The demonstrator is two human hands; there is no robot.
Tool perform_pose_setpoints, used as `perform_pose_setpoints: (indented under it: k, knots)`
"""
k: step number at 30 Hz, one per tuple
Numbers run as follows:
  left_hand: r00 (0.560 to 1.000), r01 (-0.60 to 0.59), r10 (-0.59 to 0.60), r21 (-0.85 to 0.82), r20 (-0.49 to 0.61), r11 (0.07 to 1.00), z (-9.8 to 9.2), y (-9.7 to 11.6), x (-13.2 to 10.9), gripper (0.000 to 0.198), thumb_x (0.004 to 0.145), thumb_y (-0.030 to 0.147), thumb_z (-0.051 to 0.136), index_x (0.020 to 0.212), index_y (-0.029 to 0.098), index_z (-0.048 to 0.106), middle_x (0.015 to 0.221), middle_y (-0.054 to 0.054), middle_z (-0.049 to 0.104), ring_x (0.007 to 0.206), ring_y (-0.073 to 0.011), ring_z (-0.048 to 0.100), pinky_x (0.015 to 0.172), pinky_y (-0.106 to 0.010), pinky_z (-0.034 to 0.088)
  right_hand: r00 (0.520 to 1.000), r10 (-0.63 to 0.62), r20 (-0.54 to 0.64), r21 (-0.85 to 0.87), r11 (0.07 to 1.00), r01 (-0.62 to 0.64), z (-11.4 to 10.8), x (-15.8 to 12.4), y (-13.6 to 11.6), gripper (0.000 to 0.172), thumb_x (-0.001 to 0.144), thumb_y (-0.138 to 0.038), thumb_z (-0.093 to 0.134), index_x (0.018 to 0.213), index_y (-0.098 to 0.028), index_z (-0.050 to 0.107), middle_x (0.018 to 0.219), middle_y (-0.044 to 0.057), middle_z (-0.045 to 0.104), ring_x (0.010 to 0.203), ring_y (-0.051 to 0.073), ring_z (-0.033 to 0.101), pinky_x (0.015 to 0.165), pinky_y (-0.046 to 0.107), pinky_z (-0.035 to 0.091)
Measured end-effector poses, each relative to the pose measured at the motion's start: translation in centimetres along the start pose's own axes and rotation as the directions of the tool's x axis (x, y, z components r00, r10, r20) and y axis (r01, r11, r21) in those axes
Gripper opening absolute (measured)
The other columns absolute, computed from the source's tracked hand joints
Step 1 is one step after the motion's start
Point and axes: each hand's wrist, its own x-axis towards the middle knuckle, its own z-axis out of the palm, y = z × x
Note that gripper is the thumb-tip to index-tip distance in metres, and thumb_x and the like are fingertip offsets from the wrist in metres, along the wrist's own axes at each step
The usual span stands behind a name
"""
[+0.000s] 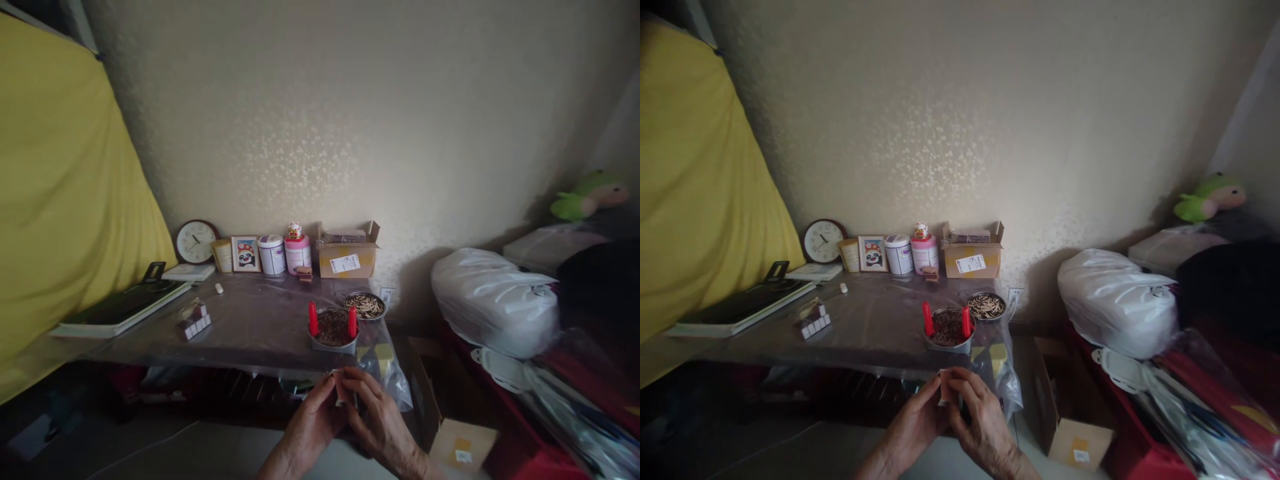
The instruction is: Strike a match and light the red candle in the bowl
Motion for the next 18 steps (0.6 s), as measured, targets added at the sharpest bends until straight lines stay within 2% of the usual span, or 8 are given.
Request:
perform_pose_setpoints:
  k: [5,9,18]
  knots:
    - [1.000,-0.003,0.003,0.033,-0.014,0.999,-0.09,-0.17,0.00,0.020,0.083,0.023,0.058,0.100,0.015,0.065,0.097,-0.005,0.066,0.082,-0.0138,0.059,0.076,-0.028,0.044,1.000,0.003,-0.026,-0.009,1.000,-0.003,0.27,-0.21,0.29,0.031,0.083,-0.012,0.050,0.112,-0.021,0.053,0.121,0.008,0.056,0.113,0.018,0.055,0.097,0.034,0.047]
    - [1.000,-0.002,0.001,0.074,0.003,0.997,-0.12,-0.27,-0.01,0.017,0.084,0.024,0.057,0.097,0.017,0.065,0.093,-0.004,0.065,0.083,-0.0148,0.059,0.075,-0.028,0.043,0.997,-0.015,-0.071,-0.003,1.000,0.015,0.57,-0.25,0.57,0.030,0.080,-0.010,0.050,0.108,-0.021,0.053,0.116,0.008,0.057,0.107,0.020,0.056,0.092,0.035,0.049]
    - [1.000,0.020,-0.022,0.101,0.018,0.995,-0.38,-0.92,0.13,0.020,0.085,0.026,0.055,0.101,0.017,0.063,0.098,-0.007,0.064,0.082,-0.0156,0.059,0.072,-0.030,0.044,0.991,0.014,-0.130,0.001,1.000,-0.014,0.63,-0.21,0.37,0.029,0.067,-0.001,0.050,0.087,-0.022,0.053,0.103,0.006,0.059,0.094,0.020,0.058,0.082,0.033,0.050]
